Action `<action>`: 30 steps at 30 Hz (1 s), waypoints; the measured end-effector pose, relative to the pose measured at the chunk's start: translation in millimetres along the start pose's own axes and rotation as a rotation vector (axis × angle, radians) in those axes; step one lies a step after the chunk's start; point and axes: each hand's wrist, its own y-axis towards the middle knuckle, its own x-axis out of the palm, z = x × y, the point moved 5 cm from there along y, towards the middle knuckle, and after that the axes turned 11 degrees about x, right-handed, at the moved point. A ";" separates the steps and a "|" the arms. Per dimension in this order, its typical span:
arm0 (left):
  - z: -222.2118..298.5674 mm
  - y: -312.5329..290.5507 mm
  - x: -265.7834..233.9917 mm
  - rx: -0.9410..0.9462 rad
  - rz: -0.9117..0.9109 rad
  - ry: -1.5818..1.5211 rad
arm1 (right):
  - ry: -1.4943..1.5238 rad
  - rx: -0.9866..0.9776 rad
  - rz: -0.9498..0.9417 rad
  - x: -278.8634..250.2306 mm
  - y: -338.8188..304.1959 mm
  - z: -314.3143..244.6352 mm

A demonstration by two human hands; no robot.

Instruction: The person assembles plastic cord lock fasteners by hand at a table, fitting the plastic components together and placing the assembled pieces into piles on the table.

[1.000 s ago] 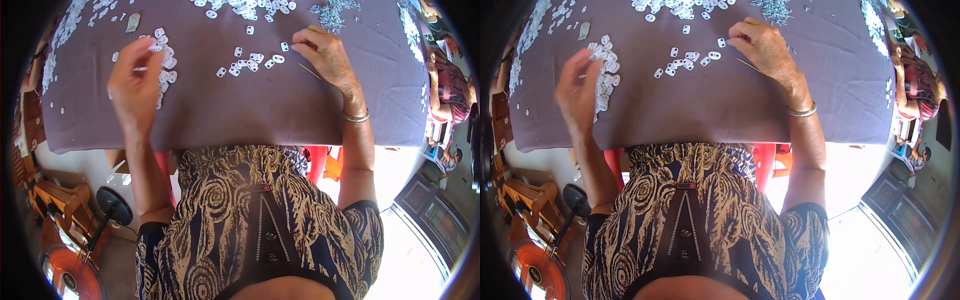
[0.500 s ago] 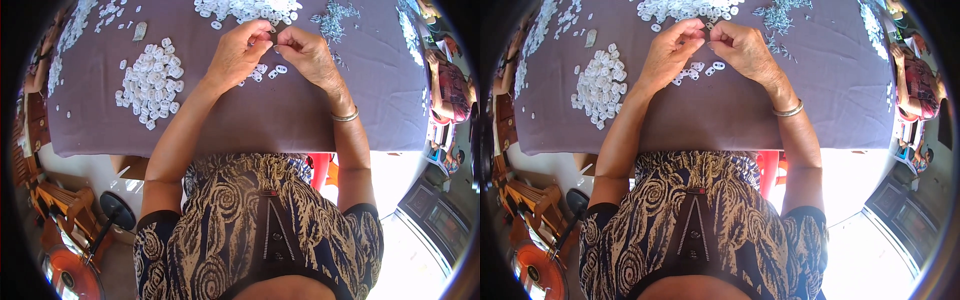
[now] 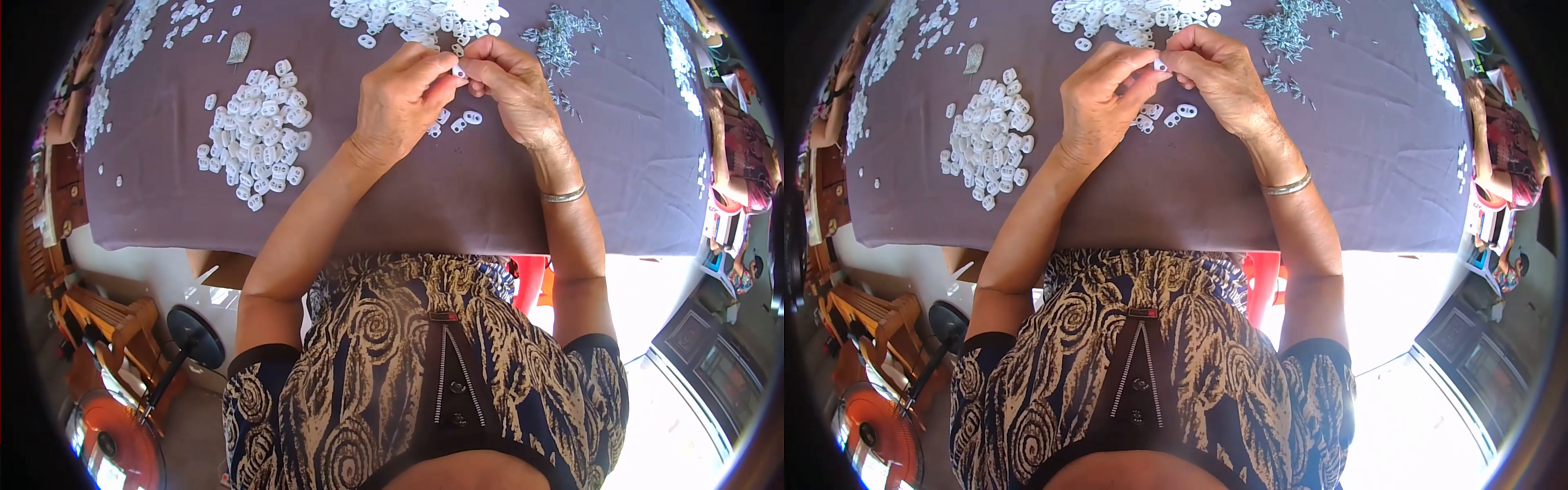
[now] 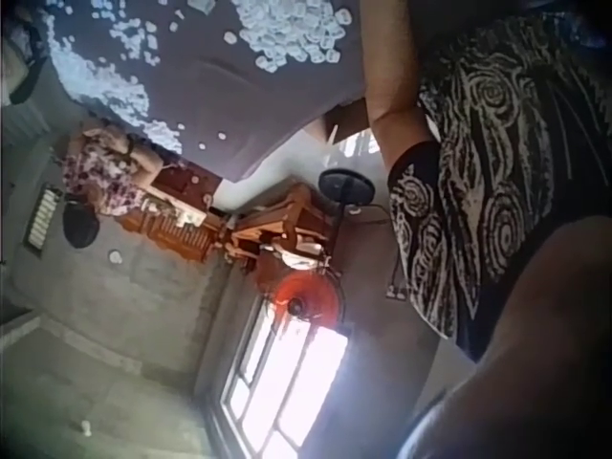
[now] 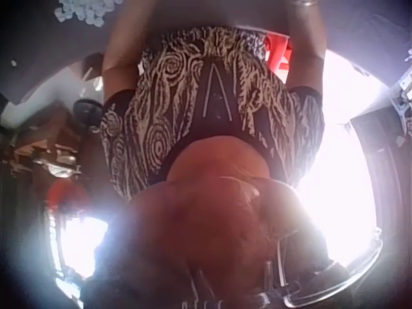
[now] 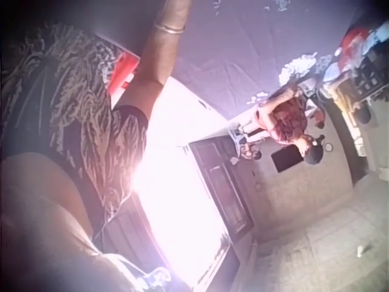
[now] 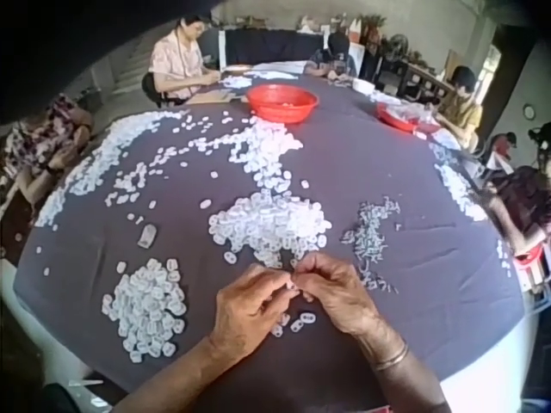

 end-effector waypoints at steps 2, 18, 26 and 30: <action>-3.8 -0.5 0.4 -0.040 0.020 -0.077 | -0.003 0.004 0.008 1.2 -1.4 -1.9; -14.0 -19.7 16.8 -0.602 0.052 -0.609 | -0.318 -0.170 0.133 -0.6 -12.9 -1.3; -15.9 -16.1 15.1 -0.555 0.070 -0.714 | -0.381 -0.091 0.029 -3.2 -12.1 1.3; -21.6 -16.2 17.4 -0.568 0.008 -0.737 | -0.454 -0.107 0.007 -7.1 -10.7 -0.6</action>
